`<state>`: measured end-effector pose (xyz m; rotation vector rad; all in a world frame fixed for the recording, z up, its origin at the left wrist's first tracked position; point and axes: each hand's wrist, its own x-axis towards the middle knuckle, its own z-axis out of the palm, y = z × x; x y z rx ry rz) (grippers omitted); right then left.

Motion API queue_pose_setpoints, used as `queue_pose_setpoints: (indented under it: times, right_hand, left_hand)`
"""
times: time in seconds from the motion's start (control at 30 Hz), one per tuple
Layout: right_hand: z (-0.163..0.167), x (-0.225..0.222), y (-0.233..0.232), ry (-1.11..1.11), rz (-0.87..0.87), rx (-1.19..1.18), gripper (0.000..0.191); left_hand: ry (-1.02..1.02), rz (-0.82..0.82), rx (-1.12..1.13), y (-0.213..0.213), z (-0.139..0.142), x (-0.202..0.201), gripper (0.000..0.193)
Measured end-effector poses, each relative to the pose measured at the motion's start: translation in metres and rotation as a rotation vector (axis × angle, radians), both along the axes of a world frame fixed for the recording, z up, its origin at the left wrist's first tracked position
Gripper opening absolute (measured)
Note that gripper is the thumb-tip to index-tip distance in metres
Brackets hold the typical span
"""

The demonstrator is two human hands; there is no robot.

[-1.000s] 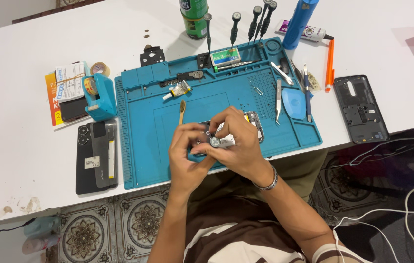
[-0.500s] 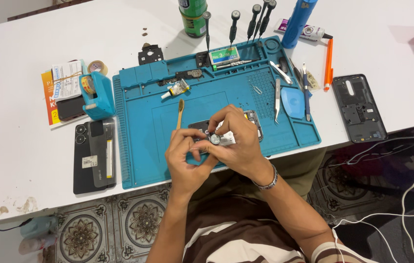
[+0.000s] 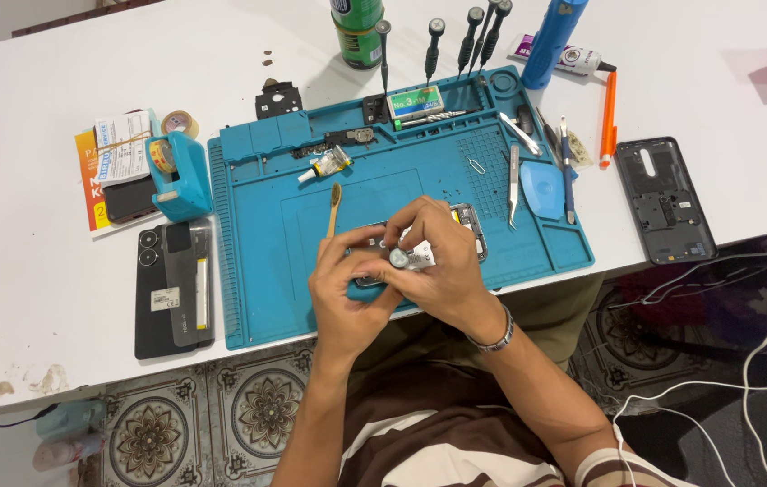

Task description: The person cleans the internal components of a disassembled smartphone using a brush and a small tool, then uses a screwdriver to tighten screws on the device's frame. The person also uses a plastic pry tool to separate the phone's casing.

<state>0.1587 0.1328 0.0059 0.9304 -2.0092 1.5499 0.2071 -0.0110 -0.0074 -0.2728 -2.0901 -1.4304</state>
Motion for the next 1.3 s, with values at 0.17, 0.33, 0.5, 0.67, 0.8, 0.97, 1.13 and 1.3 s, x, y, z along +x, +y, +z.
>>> queue_pose_setpoints:
  times: [0.17, 0.33, 0.5, 0.67, 0.8, 0.97, 1.13, 1.3]
  right_hand:
    - [-0.001, 0.000, 0.002, 0.000, 0.014, 0.005, 0.049]
    - [0.000, -0.001, 0.002, 0.020, -0.008, 0.012, 0.049]
    - [0.001, -0.001, 0.002, -0.002, -0.003, 0.015, 0.048]
    - [0.004, 0.001, 0.002, 0.011, -0.041, 0.010, 0.043]
    - [0.005, 0.002, 0.011, 0.088, -0.074, 0.096, 0.043]
    - [-0.007, 0.007, 0.021, -0.095, -0.007, 0.100, 0.046]
    - [-0.028, -0.003, 0.033, -0.248, 0.067, -0.241, 0.044]
    - [-0.043, 0.002, 0.040, -0.376, -0.100, -0.327, 0.041]
  left_hand:
    - [0.050, 0.037, -0.012, 0.002, 0.001, 0.002, 0.035]
    - [-0.030, 0.030, -0.026, 0.001, -0.002, 0.003, 0.028]
    - [0.015, 0.044, -0.015, 0.003, -0.004, 0.005, 0.029]
    - [0.011, 0.036, -0.067, 0.003, 0.000, 0.005, 0.038]
    - [0.035, 0.038, -0.112, 0.003, 0.002, 0.003, 0.035]
    - [-0.015, 0.030, -0.134, 0.002, 0.003, 0.004, 0.049]
    - [0.026, -0.021, -0.215, 0.004, 0.005, 0.018, 0.069]
    - [-0.004, 0.117, -0.293, 0.005, 0.002, 0.028, 0.055]
